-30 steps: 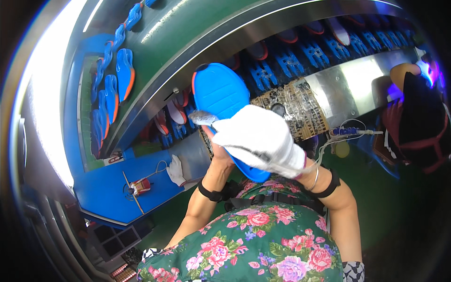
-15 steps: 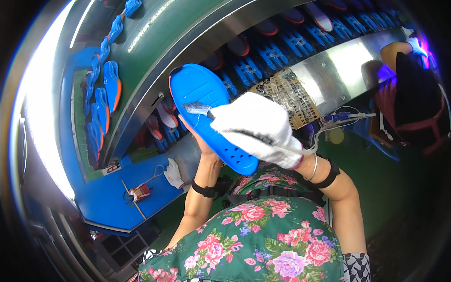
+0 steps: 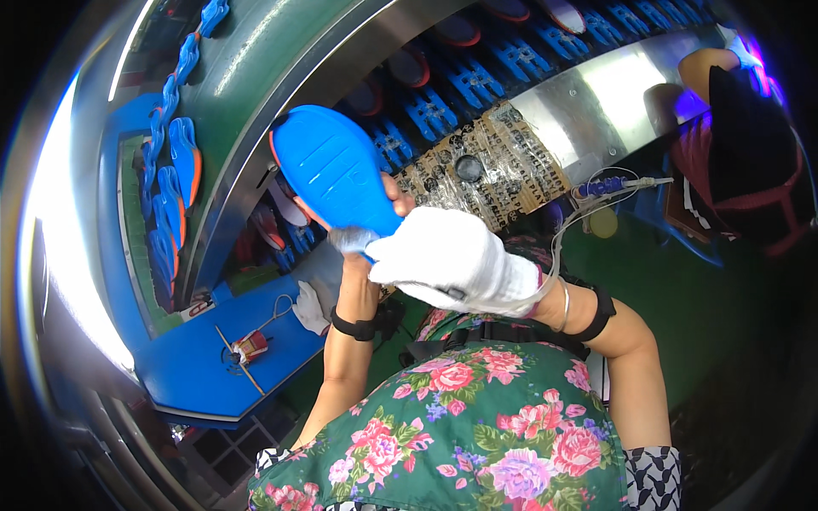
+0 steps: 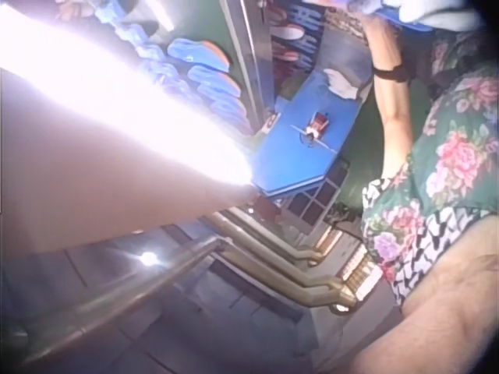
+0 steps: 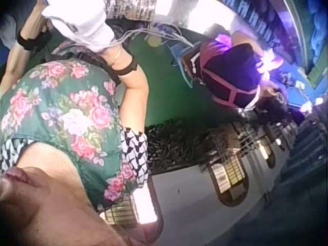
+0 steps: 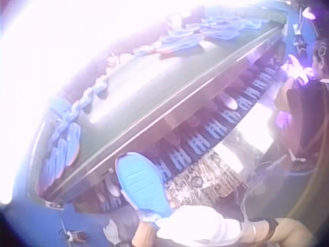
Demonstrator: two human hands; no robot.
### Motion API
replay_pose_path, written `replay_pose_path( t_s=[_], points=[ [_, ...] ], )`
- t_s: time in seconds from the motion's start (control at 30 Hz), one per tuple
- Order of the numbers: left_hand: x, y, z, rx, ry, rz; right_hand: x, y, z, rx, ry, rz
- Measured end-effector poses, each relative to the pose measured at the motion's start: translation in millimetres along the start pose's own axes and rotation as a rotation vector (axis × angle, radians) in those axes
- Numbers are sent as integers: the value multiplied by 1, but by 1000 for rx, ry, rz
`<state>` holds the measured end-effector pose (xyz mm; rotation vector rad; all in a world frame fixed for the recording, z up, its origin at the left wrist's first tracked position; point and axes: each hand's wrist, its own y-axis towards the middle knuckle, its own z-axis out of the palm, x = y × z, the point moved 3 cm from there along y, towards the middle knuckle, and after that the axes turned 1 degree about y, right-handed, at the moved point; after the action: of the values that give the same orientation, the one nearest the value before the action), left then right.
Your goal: The person is applying glue or a similar liquid to blue shoe soles using a specialized brush-tip applicator tool at a factory assembly line.
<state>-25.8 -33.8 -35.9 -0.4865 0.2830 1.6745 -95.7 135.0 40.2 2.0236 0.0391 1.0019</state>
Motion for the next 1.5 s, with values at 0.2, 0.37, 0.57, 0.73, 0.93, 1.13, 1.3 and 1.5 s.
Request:
replay_pose_path(
  t_s=[0.2, 0.37, 0.57, 0.73, 0.93, 1.13, 1.3, 1.5],
  points=[
    [-4, 8, 4, 41, -61, 123, -1, 1, -11, -12, -49, -15],
    [-12, 13, -7, 31, -106, 197, 3, -5, -6, 6, 163, 63],
    [-16, 16, 3, -36, -52, 243, 2, -15, -7, -13, 18, 51],
    [-16, 19, -10, -48, -87, 231, -4, -22, -6, -41, 507, 360],
    [-27, 23, -9, -78, -12, 117, 1, -29, -3, 63, 39, 68],
    [-30, 22, -12, -8, 72, -201, -12, -32, -1, 114, 476, 197],
    [-25, 31, -20, 61, 79, -327, 1, -40, 7, 243, 50, 3],
    [-16, 32, -27, 116, 77, -493, -16, -27, -3, 193, 438, 103]
  ],
)
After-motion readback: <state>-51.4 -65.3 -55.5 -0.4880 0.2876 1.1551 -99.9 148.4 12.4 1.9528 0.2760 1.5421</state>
